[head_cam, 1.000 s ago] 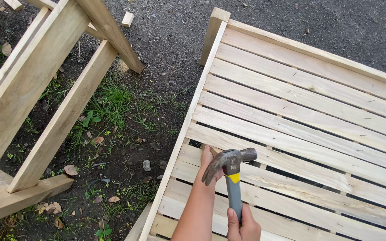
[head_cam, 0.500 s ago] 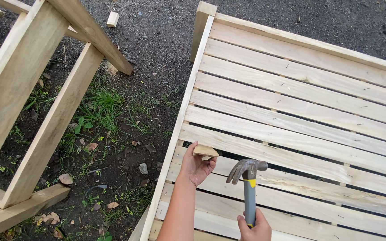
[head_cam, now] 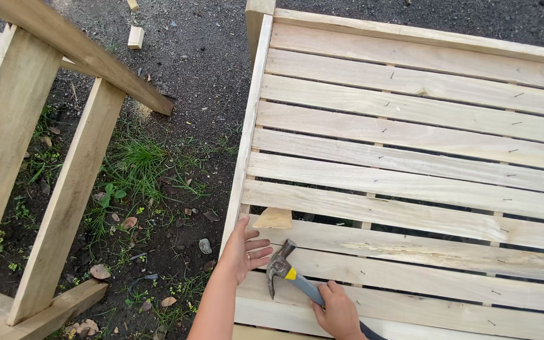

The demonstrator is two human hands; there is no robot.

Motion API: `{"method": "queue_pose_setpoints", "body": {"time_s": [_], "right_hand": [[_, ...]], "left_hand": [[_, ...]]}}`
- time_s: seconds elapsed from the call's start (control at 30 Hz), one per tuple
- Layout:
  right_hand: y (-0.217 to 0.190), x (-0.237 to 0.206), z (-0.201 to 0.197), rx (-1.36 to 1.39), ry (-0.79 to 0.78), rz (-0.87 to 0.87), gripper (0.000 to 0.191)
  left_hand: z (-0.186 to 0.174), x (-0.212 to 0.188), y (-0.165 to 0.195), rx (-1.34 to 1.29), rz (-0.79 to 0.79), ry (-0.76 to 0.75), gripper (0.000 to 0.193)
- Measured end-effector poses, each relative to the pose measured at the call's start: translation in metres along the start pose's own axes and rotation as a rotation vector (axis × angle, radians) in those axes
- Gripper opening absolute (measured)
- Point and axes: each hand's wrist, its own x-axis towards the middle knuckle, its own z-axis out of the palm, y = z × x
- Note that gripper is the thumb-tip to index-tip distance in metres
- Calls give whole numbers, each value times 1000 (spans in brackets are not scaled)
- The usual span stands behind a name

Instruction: The person hammers nails into a slatted wooden frame resting on the ground, steadying the planks with one hand while driving nails with a claw hammer. They reposition around the frame, press boards flush, and pick up a small wood block to use near the end.

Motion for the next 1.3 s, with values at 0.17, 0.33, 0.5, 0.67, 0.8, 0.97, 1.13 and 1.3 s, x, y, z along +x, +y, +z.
{"method": "queue_pose_setpoints", "body": {"time_s": [0.17, 0.33, 0.5, 0.67, 0.8, 0.97, 1.13, 1.3], "right_hand": [[-50, 22, -37, 164, 218, -61, 55], [-140, 51, -95, 589, 541, -479, 38], [-181, 59, -101, 642, 392, -89, 23], [-162, 37, -75, 551, 492, -327, 20], [-155, 28, -58, 533, 504, -347, 19], [-159, 20, -50, 459, 533, -410, 16], [-157, 14, -45, 485, 544, -416, 15], [-160, 13, -44, 470, 548, -455, 16]], "left_hand": [[23, -26, 17, -286, -105, -211, 83], [51, -3, -7, -387, 72, -236, 42], [49, 28, -46, -529, 161, -363, 23], [34, 28, -64, -452, 90, -324, 29], [27, 15, -62, -453, 59, -381, 39], [22, -6, -56, -341, -9, -463, 57], [25, -5, -42, -393, -161, -485, 60], [30, 17, -32, -200, -209, -400, 58]]}}
